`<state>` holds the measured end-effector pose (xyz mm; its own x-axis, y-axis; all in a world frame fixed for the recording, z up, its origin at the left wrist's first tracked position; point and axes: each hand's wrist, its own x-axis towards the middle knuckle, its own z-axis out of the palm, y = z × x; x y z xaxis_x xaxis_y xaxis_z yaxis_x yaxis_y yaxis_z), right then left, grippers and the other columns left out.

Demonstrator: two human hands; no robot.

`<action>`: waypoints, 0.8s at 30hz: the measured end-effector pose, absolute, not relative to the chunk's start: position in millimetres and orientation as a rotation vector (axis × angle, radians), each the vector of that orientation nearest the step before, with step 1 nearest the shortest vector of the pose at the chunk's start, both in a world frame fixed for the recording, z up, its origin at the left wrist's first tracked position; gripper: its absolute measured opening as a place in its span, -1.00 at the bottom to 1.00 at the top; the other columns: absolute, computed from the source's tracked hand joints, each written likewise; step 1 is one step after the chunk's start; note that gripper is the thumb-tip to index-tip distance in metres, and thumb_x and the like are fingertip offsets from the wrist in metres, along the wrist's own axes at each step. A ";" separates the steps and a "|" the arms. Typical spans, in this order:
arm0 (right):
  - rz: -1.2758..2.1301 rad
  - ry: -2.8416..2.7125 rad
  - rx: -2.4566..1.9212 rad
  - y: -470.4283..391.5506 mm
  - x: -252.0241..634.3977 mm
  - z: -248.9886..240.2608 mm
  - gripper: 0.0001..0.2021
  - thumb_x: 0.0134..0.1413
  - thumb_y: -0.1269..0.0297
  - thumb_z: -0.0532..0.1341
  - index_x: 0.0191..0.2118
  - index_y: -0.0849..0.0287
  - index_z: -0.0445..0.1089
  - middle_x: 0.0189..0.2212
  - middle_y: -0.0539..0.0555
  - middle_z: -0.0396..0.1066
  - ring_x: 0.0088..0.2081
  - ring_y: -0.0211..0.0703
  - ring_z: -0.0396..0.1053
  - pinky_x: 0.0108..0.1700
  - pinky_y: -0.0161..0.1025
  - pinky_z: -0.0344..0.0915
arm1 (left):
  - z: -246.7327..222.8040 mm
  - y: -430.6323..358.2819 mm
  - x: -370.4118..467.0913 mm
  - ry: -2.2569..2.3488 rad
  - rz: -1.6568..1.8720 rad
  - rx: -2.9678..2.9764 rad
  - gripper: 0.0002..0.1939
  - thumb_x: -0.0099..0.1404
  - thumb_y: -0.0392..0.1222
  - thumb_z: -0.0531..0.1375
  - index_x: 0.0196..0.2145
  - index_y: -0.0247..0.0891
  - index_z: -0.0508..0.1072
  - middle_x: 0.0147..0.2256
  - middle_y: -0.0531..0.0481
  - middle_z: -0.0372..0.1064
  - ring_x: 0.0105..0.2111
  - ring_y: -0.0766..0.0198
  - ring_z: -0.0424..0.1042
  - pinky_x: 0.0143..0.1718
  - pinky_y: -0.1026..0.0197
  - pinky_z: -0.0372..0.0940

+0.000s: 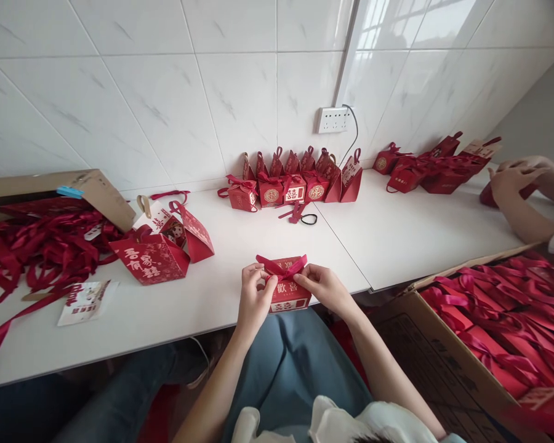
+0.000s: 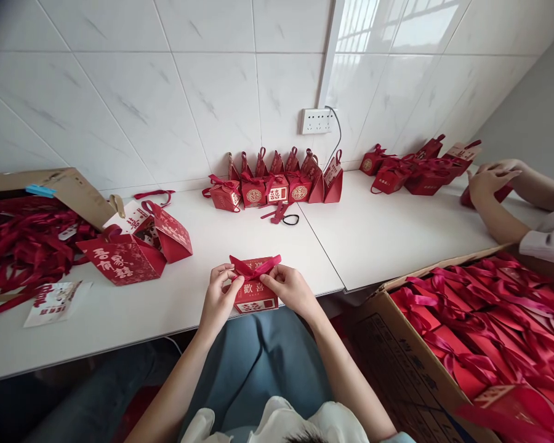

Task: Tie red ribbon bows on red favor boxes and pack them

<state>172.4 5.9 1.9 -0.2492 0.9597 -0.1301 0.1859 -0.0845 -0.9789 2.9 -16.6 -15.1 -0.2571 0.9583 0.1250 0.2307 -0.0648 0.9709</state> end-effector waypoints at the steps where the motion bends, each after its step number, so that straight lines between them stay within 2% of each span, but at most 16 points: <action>1: 1.442 -1.466 -1.254 7.0 173.2 1.1 -0.51 -0.16 -0.20 0.26 -0.56 0.17 0.18 -0.62 -0.10 0.17 -0.54 -0.33 0.05 -0.48 -0.32 -0.05 | -16.4 -16.2 1.6 1.525 1.366 1.288 -0.79 0.12 -0.06 0.19 -0.55 -0.22 0.37 -0.14 -0.11 0.25 -0.07 0.11 0.35 -0.26 0.21 0.35; 10: 1.624 -1.360 -1.138 12.4 178.5 1.9 -0.50 -0.20 -0.19 0.31 -0.58 0.19 0.20 -0.66 -0.13 0.15 -0.57 -0.38 0.02 -0.49 -0.32 -0.04 | -24.9 -16.5 0.6 1.427 1.358 1.163 -0.78 0.16 -0.07 0.17 -0.55 -0.22 0.34 -0.11 -0.09 0.24 -0.13 0.17 0.40 -0.29 0.22 0.39; 17: 1.749 -1.266 -1.063 15.4 181.5 -4.4 -0.50 -0.24 -0.16 0.35 -0.55 0.21 0.23 -0.54 -0.02 0.32 -0.45 -0.25 0.29 -0.28 -0.19 0.27 | -30.1 -19.1 0.6 1.404 1.391 1.132 -0.75 0.22 -0.04 0.11 -0.52 -0.23 0.28 -0.08 -0.09 0.25 -0.13 0.19 0.40 -0.22 0.21 0.39; 24: 1.695 -1.274 -1.081 10.4 181.2 -3.9 -0.49 -0.19 -0.21 0.31 -0.52 0.20 0.23 -0.53 -0.04 0.29 -0.46 -0.27 0.27 -0.33 -0.23 0.25 | -20.8 -19.0 -3.8 1.451 1.363 1.205 -0.75 0.15 -0.05 0.14 -0.58 -0.22 0.30 -0.15 -0.09 0.28 -0.20 0.17 0.41 -0.28 0.20 0.39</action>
<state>181.2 10.4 -3.9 -0.3680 0.9105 -0.1883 -0.0722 -0.2299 -0.9705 -3.8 -19.0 -20.8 -0.2345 0.9704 0.0583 0.1188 -0.0310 0.9924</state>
